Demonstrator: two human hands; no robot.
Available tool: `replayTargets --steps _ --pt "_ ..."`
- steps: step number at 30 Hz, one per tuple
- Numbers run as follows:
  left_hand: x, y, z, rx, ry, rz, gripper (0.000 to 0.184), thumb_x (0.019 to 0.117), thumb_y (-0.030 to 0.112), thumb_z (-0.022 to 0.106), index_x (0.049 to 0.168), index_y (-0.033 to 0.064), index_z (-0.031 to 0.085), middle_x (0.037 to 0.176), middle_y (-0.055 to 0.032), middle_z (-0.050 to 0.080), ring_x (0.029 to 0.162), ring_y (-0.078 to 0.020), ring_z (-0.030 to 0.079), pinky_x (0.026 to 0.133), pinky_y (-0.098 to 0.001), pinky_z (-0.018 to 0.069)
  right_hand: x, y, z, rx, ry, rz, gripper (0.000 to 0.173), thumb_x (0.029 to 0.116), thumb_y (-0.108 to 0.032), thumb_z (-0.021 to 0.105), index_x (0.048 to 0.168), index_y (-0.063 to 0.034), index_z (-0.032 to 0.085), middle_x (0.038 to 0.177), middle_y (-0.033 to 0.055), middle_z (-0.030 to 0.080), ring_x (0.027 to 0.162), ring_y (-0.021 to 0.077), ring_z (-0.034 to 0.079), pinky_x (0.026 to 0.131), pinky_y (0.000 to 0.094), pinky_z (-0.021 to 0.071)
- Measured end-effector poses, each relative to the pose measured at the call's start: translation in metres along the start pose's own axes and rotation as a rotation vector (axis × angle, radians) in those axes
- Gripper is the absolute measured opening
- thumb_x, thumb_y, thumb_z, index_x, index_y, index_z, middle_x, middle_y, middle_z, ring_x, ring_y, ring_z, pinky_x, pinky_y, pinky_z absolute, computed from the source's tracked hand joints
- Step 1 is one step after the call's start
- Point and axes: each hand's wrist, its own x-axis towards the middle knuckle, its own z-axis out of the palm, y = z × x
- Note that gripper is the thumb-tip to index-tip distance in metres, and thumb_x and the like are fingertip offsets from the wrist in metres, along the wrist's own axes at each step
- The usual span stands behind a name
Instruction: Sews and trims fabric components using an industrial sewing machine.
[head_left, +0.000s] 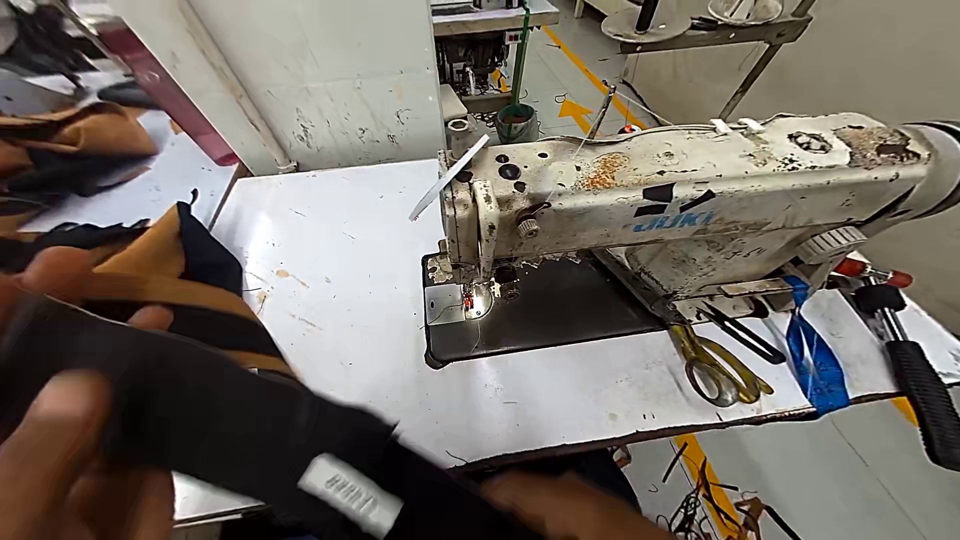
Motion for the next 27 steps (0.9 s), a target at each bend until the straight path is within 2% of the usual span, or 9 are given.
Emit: replayTargets --steps 4,7,9,11,13,15,19,22,27 --pt "0.025 -0.066 -0.039 0.221 0.086 -0.153 0.044 0.1032 0.012 0.058 0.147 0.0098 0.051 0.136 0.0 0.063 0.113 -0.0112 0.067 0.095 -0.0302 0.0587 0.012 0.022 -0.079 -0.101 0.061 0.187 0.038 0.0994 -0.029 0.068 0.134 -0.0157 0.062 0.091 0.0008 0.074 0.075 0.0109 0.069 0.067 0.0317 0.0599" --pt "0.011 -0.11 -0.053 0.579 -0.083 -0.361 0.061 0.0988 0.027 0.066 0.154 0.0106 0.045 0.141 -0.0144 0.059 0.116 -0.0235 0.065 0.099 -0.0469 0.0546 0.039 0.042 -0.115 -0.488 0.135 0.35 0.029 0.0988 -0.037 0.067 0.123 -0.0216 0.068 0.079 -0.003 0.07 0.068 0.0102 0.065 0.067 0.0344 0.0562" --pt "0.001 -0.118 -0.061 0.845 -0.241 -0.362 0.063 0.0962 0.035 0.068 0.152 0.0124 0.049 0.11 -0.0165 0.072 0.089 -0.0286 0.072 0.081 -0.0562 0.0582 0.055 0.055 -0.13 -0.721 0.152 0.388 0.028 0.0982 -0.039 0.068 0.121 -0.0211 0.069 0.085 -0.0029 0.07 0.077 0.012 0.066 0.076 0.0402 0.0558" --pt "-0.006 -0.102 -0.051 0.973 -0.294 -0.303 0.052 0.0986 0.039 0.063 0.145 0.0144 0.058 0.077 -0.0059 0.072 0.059 -0.0201 0.068 0.056 -0.046 0.0596 0.064 0.059 -0.138 -0.88 0.219 0.368 0.031 0.0986 -0.043 0.067 0.119 -0.0192 0.07 0.089 -0.0015 0.071 0.079 0.0146 0.068 0.077 0.0434 0.0578" --pt "-0.011 -0.086 -0.024 1.009 -0.299 -0.181 0.043 0.0995 0.042 0.06 0.132 0.0149 0.069 0.07 -0.0022 0.069 0.052 -0.0173 0.063 0.049 -0.0433 0.0557 0.076 0.063 -0.139 -1.013 0.367 0.24 0.029 0.1005 -0.041 0.064 0.109 -0.0152 0.073 0.089 0.0013 0.069 0.079 0.0178 0.068 0.074 0.0456 0.0584" --pt "-0.006 -0.09 0.008 0.989 -0.405 -0.007 0.039 0.1004 0.038 0.059 0.124 0.0105 0.073 0.081 -0.0044 0.071 0.065 -0.0189 0.067 0.06 -0.0456 0.058 0.098 0.067 -0.129 -1.034 0.513 0.131 0.026 0.0991 -0.035 0.067 0.101 -0.0099 0.073 0.092 0.0071 0.067 0.082 0.0232 0.067 0.074 0.047 0.056" --pt "0.009 -0.143 0.057 0.713 -0.756 0.273 0.021 0.0982 0.026 0.066 0.111 0.0157 0.078 0.116 0.0006 0.072 0.108 -0.012 0.068 0.094 -0.0353 0.0585 0.135 0.089 -0.104 -0.957 0.578 0.178 0.041 0.0911 -0.041 0.076 0.115 -0.0082 0.073 0.116 0.0165 0.066 0.109 0.0317 0.065 0.093 0.0504 0.0545" --pt "0.012 -0.171 0.068 0.545 -0.931 0.359 0.02 0.0998 0.024 0.065 0.11 0.0133 0.079 0.124 0.0012 0.071 0.12 -0.0086 0.064 0.104 -0.0283 0.0534 0.135 0.09 -0.101 -0.995 0.604 0.086 0.016 0.0952 -0.022 0.071 0.098 -0.0065 0.074 0.102 0.0145 0.07 0.098 0.0296 0.069 0.088 0.0479 0.0564" --pt "0.01 -0.178 0.065 0.521 -0.939 0.394 0.023 0.1009 0.023 0.061 0.111 0.0114 0.078 0.124 -0.0007 0.07 0.123 -0.0106 0.063 0.107 -0.0287 0.0513 0.115 0.093 -0.093 -1.203 0.528 -0.095 0.018 0.0973 -0.006 0.062 0.105 -0.0096 0.079 0.089 0.0118 0.069 0.085 0.0287 0.069 0.075 0.0444 0.0577"
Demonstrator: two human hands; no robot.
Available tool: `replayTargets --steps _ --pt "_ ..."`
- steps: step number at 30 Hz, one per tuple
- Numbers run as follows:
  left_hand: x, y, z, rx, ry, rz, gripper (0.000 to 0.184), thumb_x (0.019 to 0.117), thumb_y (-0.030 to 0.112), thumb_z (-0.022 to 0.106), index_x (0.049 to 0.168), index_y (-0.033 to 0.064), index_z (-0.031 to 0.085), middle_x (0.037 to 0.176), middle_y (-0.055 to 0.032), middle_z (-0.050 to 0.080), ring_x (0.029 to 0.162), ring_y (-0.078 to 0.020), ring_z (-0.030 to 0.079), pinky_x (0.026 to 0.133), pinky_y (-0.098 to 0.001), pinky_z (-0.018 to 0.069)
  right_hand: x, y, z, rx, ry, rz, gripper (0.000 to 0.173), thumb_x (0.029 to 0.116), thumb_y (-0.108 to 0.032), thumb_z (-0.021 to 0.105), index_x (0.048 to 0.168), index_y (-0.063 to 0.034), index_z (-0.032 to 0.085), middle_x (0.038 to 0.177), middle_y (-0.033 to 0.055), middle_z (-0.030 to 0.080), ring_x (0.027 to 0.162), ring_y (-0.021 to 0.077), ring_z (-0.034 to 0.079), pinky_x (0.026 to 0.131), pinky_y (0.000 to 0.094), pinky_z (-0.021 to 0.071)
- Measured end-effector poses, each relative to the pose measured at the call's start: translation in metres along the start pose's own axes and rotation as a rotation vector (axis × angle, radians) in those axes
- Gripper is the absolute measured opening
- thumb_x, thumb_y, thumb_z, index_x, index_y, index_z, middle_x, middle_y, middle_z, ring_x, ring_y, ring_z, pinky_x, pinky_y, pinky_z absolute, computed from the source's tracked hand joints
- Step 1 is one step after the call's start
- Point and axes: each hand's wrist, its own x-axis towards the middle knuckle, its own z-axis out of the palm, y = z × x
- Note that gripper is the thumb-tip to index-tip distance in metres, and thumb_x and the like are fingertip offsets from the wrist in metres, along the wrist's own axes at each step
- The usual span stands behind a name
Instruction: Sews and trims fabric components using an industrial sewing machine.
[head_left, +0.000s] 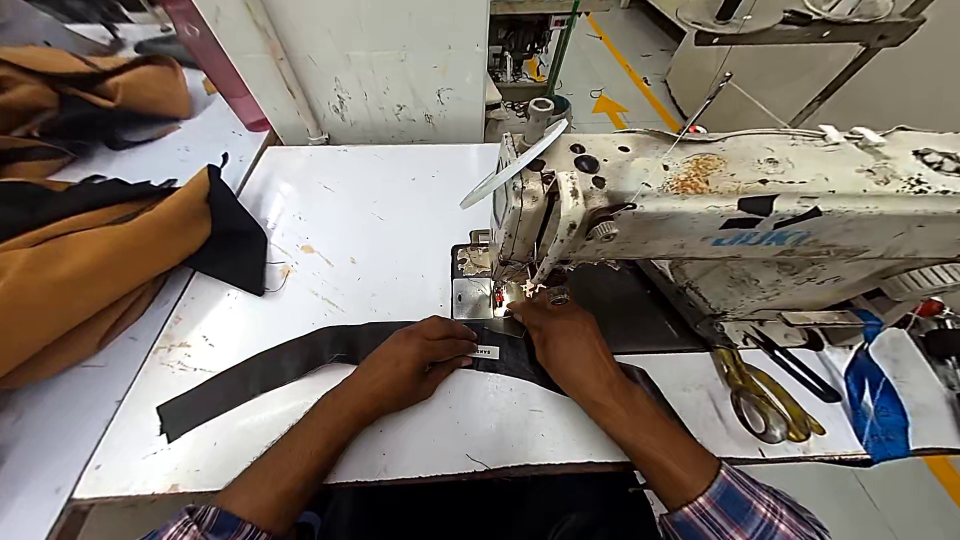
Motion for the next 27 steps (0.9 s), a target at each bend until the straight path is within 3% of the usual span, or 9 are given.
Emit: replayTargets --steps 3,7,11,13,16,19,23,25,27 --pt "-0.002 0.0 0.003 -0.004 0.026 -0.007 0.023 0.1009 0.022 0.061 0.111 0.0112 0.078 0.124 -0.0007 0.071 0.123 -0.0111 0.062 0.107 -0.0298 0.0512 -0.001 -0.005 0.003 -0.228 -0.08 -0.162 0.026 0.0943 0.0 0.059 0.114 -0.0054 0.075 0.094 0.0169 0.065 0.09 0.0348 0.065 0.074 0.0447 0.0547" --pt "-0.002 -0.002 0.005 -0.007 0.023 -0.002 0.023 0.1014 0.022 0.061 0.112 0.0114 0.078 0.125 -0.0003 0.07 0.123 -0.0105 0.062 0.107 -0.029 0.0511 0.014 -0.001 0.003 -0.379 -0.181 -0.054 0.032 0.0971 0.0 0.056 0.126 0.0017 0.068 0.109 0.0263 0.067 0.099 0.0427 0.067 0.078 0.0517 0.0565" --pt "-0.002 -0.001 0.005 -0.02 0.018 -0.004 0.023 0.1022 0.022 0.06 0.112 0.0114 0.077 0.126 0.0004 0.07 0.123 -0.0104 0.062 0.107 -0.0285 0.0502 0.037 0.029 -0.012 -0.068 -0.12 0.14 0.021 0.0994 -0.015 0.061 0.103 0.0036 0.071 0.099 0.0256 0.069 0.098 0.0415 0.068 0.086 0.0581 0.0541" --pt "-0.001 -0.001 0.006 -0.017 0.027 -0.012 0.023 0.1022 0.023 0.06 0.113 0.0115 0.077 0.126 0.0005 0.07 0.123 -0.01 0.062 0.107 -0.0282 0.0507 0.035 0.027 -0.037 -0.04 -0.115 0.195 0.021 0.0992 -0.014 0.065 0.105 0.0065 0.069 0.102 0.0268 0.069 0.101 0.043 0.067 0.089 0.0607 0.0522" --pt "-0.002 0.0 0.007 -0.01 0.036 0.013 0.022 0.1025 0.022 0.061 0.113 0.0112 0.077 0.125 0.0001 0.07 0.123 -0.0104 0.062 0.107 -0.0289 0.0507 -0.009 0.032 -0.069 -0.101 -0.172 0.269 0.044 0.1015 -0.039 0.062 0.131 -0.0068 0.065 0.118 0.0167 0.068 0.104 0.0352 0.068 0.089 0.0591 0.0557" --pt "-0.003 0.001 0.006 0.03 0.002 0.089 0.022 0.1014 0.012 0.059 0.115 0.0104 0.076 0.129 -0.0018 0.069 0.13 -0.0138 0.06 0.113 -0.0321 0.0474 -0.079 0.037 -0.082 -0.136 -0.174 0.386 0.068 0.092 -0.065 0.058 0.136 -0.0129 0.064 0.12 0.0173 0.066 0.1 0.0374 0.068 0.081 0.0609 0.0564" --pt "0.001 0.002 0.002 0.074 -0.066 0.136 0.027 0.0987 0.006 0.056 0.117 0.0093 0.076 0.13 -0.0035 0.07 0.131 -0.0165 0.059 0.115 -0.0331 0.0454 -0.123 0.027 -0.067 -0.075 -0.045 0.445 0.045 0.0951 -0.04 0.063 0.128 -0.0104 0.068 0.111 0.0132 0.07 0.094 0.031 0.07 0.079 0.0524 0.0584" --pt "0.006 0.001 0.001 0.096 -0.073 0.128 0.028 0.0984 0.007 0.056 0.118 0.0102 0.076 0.13 -0.0031 0.07 0.131 -0.0159 0.06 0.114 -0.0322 0.0468 -0.117 0.025 -0.064 -0.059 0.001 0.469 0.033 0.0949 -0.035 0.063 0.118 -0.0133 0.071 0.103 0.0055 0.072 0.088 0.0218 0.071 0.075 0.0454 0.0598" --pt "0.011 -0.001 0.0 0.108 -0.067 0.109 0.028 0.0975 0.007 0.056 0.117 0.0098 0.076 0.129 -0.0036 0.07 0.13 -0.0157 0.06 0.113 -0.0317 0.047 -0.1 0.034 -0.067 -0.042 0.002 0.491 0.028 0.0933 -0.031 0.067 0.115 -0.0141 0.07 0.099 0.0042 0.071 0.084 0.0215 0.07 0.072 0.0476 0.0585"
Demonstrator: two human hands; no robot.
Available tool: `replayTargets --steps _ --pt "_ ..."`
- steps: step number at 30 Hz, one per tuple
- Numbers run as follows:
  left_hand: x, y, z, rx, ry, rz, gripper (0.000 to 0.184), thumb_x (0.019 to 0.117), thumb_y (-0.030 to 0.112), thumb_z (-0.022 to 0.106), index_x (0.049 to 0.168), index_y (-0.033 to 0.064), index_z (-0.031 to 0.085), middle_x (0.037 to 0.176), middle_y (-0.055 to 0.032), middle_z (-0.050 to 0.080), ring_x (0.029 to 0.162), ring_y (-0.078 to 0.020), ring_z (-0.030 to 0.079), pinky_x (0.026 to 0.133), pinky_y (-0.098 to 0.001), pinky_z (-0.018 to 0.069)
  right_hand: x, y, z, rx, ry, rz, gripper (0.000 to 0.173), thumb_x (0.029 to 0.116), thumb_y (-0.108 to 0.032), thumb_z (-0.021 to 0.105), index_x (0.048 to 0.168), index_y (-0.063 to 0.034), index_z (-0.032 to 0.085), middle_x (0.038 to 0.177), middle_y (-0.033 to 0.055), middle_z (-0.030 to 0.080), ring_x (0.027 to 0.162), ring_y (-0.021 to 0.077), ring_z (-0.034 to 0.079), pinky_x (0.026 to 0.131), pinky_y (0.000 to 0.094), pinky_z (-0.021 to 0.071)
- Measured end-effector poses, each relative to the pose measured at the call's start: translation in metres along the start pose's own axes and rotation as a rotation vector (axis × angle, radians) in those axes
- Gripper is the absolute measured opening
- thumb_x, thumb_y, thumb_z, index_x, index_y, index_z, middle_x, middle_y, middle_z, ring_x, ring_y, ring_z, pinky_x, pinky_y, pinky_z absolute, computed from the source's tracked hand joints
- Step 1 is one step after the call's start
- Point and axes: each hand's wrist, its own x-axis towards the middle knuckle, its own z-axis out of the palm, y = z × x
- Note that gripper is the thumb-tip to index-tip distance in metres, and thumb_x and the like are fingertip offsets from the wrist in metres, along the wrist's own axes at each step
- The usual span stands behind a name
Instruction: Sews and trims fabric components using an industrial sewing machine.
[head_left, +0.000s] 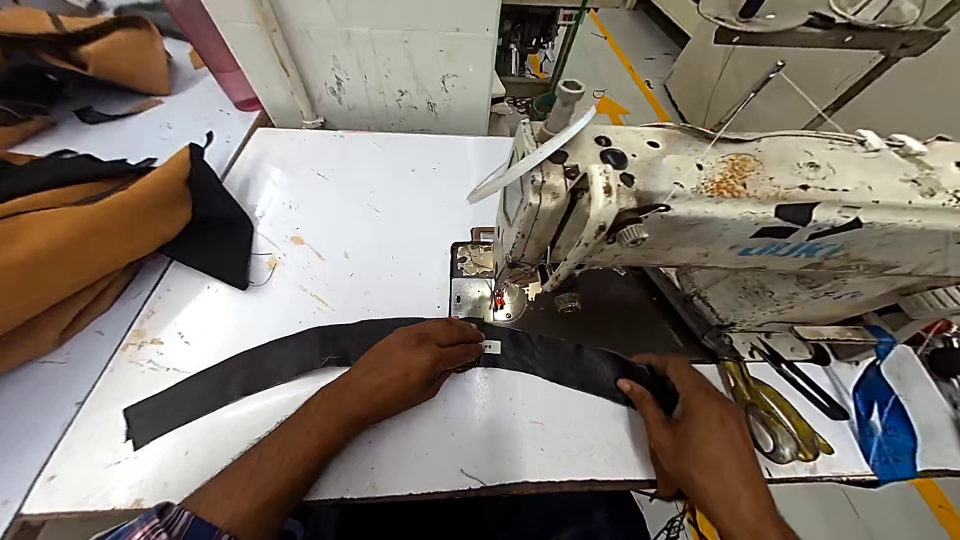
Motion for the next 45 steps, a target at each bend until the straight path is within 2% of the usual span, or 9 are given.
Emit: replayTargets --steps 5,8,12,14,16,20,23,30,45 --pt "0.017 -0.018 0.004 0.039 0.045 -0.026 0.027 0.099 0.009 0.056 0.116 0.0097 0.076 0.128 -0.0034 0.07 0.127 -0.0155 0.061 0.112 -0.0315 0.0478 0.082 0.008 -0.002 -0.058 -0.031 -0.126 0.038 0.0917 -0.015 0.077 0.127 -0.0049 0.066 0.116 0.0193 0.068 0.103 0.0387 0.068 0.088 0.0616 0.0551" --pt "0.023 -0.026 0.002 0.046 0.03 -0.011 0.027 0.0998 0.012 0.054 0.116 0.0087 0.076 0.126 -0.0046 0.071 0.124 -0.0175 0.064 0.11 -0.0331 0.0489 0.102 -0.002 0.001 -0.201 0.0 -0.248 0.032 0.0954 -0.016 0.073 0.119 0.0034 0.066 0.112 0.0275 0.066 0.107 0.0474 0.064 0.091 0.0644 0.0516" --pt "0.025 -0.04 -0.006 -0.029 -0.004 0.034 0.026 0.1015 0.015 0.056 0.115 0.0078 0.076 0.126 -0.004 0.07 0.124 -0.0155 0.063 0.109 -0.0309 0.0499 0.097 -0.038 0.019 -0.086 0.026 -0.607 0.026 0.098 -0.025 0.055 0.105 -0.0088 0.074 0.105 0.0099 0.071 0.102 0.0281 0.069 0.088 0.0478 0.0569" --pt "0.024 -0.043 -0.009 -0.043 -0.009 0.048 0.025 0.102 0.017 0.057 0.115 0.0087 0.076 0.125 -0.0025 0.071 0.123 -0.0141 0.063 0.108 -0.03 0.0507 0.093 -0.044 0.038 -0.012 -0.075 -0.721 0.033 0.1013 -0.032 0.052 0.113 -0.0119 0.075 0.117 0.0062 0.072 0.114 0.0223 0.067 0.1 0.0422 0.053" --pt "0.023 -0.044 -0.009 -0.035 0.01 0.05 0.024 0.1024 0.02 0.058 0.111 0.0097 0.077 0.122 -0.0008 0.071 0.121 -0.0125 0.063 0.107 -0.0292 0.051 0.092 -0.044 0.051 -0.02 -0.108 -0.761 0.035 0.1042 -0.037 0.048 0.115 -0.0168 0.075 0.115 0.0016 0.072 0.113 0.0169 0.066 0.099 0.0366 0.0524" --pt "0.018 -0.041 -0.007 -0.047 0.079 -0.037 0.026 0.1047 0.029 0.056 0.114 0.0138 0.075 0.123 0.0022 0.07 0.117 -0.0053 0.064 0.1 -0.0219 0.053 0.086 -0.034 0.067 -0.008 -0.024 -0.751 0.033 0.1054 -0.04 0.051 0.109 -0.0208 0.077 0.108 0.001 0.075 0.103 0.0149 0.07 0.089 0.0347 0.0568" --pt "0.018 -0.04 -0.012 -0.051 0.082 -0.064 0.027 0.1066 0.031 0.052 0.121 0.0154 0.069 0.128 0.0037 0.066 0.119 -0.0042 0.061 0.101 -0.0209 0.0511 0.082 -0.027 0.074 0.068 -0.015 -0.775 0.028 0.1055 -0.037 0.054 0.114 -0.0184 0.073 0.113 0.0041 0.074 0.106 0.0151 0.07 0.092 0.033 0.0562" --pt "0.017 -0.033 -0.01 -0.095 0.092 -0.047 0.027 0.1003 0.005 0.048 0.121 0.0107 0.065 0.118 -0.0059 0.067 0.112 -0.0165 0.065 0.097 -0.0285 0.054 0.073 -0.01 0.093 0.234 -0.212 -0.714 0.036 0.1046 -0.023 0.048 0.134 -0.0143 0.067 0.128 0.0079 0.07 0.123 0.018 0.064 0.106 0.0377 0.052" --pt "0.018 -0.039 -0.002 -0.216 0.065 -0.082 0.032 0.098 -0.001 0.05 0.116 0.0109 0.074 0.116 -0.0048 0.07 0.108 -0.0186 0.065 0.095 -0.03 0.0536 0.073 -0.011 0.093 0.307 -0.278 -0.623 0.036 0.1052 -0.023 0.053 0.14 -0.0229 0.064 0.135 0.0021 0.066 0.126 0.0112 0.061 0.108 0.0303 0.0501"
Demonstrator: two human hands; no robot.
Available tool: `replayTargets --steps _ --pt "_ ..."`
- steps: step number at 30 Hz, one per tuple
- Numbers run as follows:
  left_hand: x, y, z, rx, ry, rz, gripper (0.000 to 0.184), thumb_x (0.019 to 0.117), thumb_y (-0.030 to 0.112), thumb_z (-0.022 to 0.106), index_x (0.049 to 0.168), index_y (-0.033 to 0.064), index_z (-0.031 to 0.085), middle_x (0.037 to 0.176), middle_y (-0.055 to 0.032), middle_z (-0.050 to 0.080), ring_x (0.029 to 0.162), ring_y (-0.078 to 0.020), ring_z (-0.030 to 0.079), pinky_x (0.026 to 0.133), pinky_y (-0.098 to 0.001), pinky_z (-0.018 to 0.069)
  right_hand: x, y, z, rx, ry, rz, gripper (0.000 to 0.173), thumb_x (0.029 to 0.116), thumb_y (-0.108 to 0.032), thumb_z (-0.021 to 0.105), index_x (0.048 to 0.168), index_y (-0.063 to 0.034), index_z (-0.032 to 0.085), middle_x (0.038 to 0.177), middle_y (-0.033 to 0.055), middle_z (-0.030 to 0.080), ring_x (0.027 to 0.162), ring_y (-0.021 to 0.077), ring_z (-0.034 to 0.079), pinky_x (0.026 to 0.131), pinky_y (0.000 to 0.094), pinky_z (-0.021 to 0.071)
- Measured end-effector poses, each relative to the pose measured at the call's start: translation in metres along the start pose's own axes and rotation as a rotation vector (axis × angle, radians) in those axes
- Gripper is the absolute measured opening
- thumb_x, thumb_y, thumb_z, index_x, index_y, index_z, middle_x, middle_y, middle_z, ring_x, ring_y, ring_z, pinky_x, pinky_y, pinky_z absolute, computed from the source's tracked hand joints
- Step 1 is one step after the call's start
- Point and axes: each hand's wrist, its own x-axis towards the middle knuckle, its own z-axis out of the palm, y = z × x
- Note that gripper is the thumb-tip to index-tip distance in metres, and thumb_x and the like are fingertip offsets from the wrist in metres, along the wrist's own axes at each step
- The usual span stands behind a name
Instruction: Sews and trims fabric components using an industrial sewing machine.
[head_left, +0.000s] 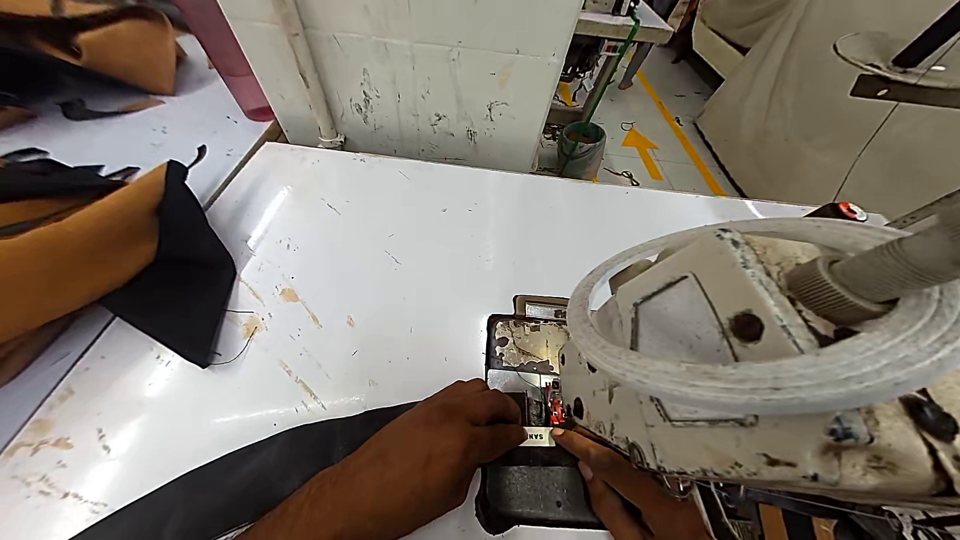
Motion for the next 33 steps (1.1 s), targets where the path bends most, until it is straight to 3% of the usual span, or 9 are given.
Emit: replayTargets --steps 5,16,21,26,33 --pt "0.0 0.0 0.001 0.046 0.0 0.05 0.036 0.0965 -0.001 0.049 0.116 0.0152 0.074 0.117 -0.0013 0.07 0.104 -0.0184 0.064 0.09 -0.0309 0.0535 -0.003 0.003 0.002 0.029 -0.02 0.011 0.037 0.1058 -0.021 0.054 0.141 -0.0222 0.063 0.137 0.0025 0.066 0.127 0.0117 0.062 0.109 0.0306 0.0506" --pt "0.001 0.001 -0.003 0.108 -0.008 0.09 0.034 0.0954 0.0 0.049 0.113 0.0161 0.074 0.116 0.0 0.07 0.104 -0.0175 0.063 0.09 -0.0293 0.0523 -0.006 0.004 0.009 0.117 -0.02 0.06 0.037 0.1053 -0.021 0.052 0.14 -0.0248 0.064 0.135 0.0006 0.067 0.129 0.014 0.06 0.111 0.0385 0.0485" --pt "0.001 0.001 -0.004 0.092 -0.014 0.081 0.035 0.0953 0.0 0.049 0.114 0.0161 0.074 0.117 0.0 0.069 0.104 -0.0176 0.063 0.09 -0.0294 0.0522 -0.004 0.003 0.008 0.115 -0.04 0.053 0.038 0.1052 -0.02 0.052 0.141 -0.0239 0.063 0.134 0.001 0.068 0.127 0.0138 0.061 0.111 0.0372 0.0486" --pt "0.002 -0.002 -0.005 0.021 0.025 0.001 0.023 0.1019 0.008 0.049 0.112 0.0116 0.069 0.114 -0.0033 0.067 0.11 -0.0122 0.064 0.096 -0.0241 0.0529 -0.006 0.007 0.009 0.114 -0.04 0.049 0.038 0.1049 -0.022 0.052 0.142 -0.0253 0.063 0.134 0.0008 0.067 0.127 0.0129 0.061 0.111 0.0358 0.0487" --pt "0.001 -0.005 -0.007 -0.016 0.009 -0.05 0.018 0.1059 0.018 0.052 0.107 0.0111 0.069 0.113 -0.0032 0.066 0.107 -0.0079 0.064 0.093 -0.0199 0.0532 -0.002 0.002 0.006 0.068 -0.046 0.053 0.038 0.1052 -0.022 0.05 0.14 -0.0255 0.064 0.132 0.0011 0.068 0.127 0.0126 0.061 0.11 0.036 0.0492"
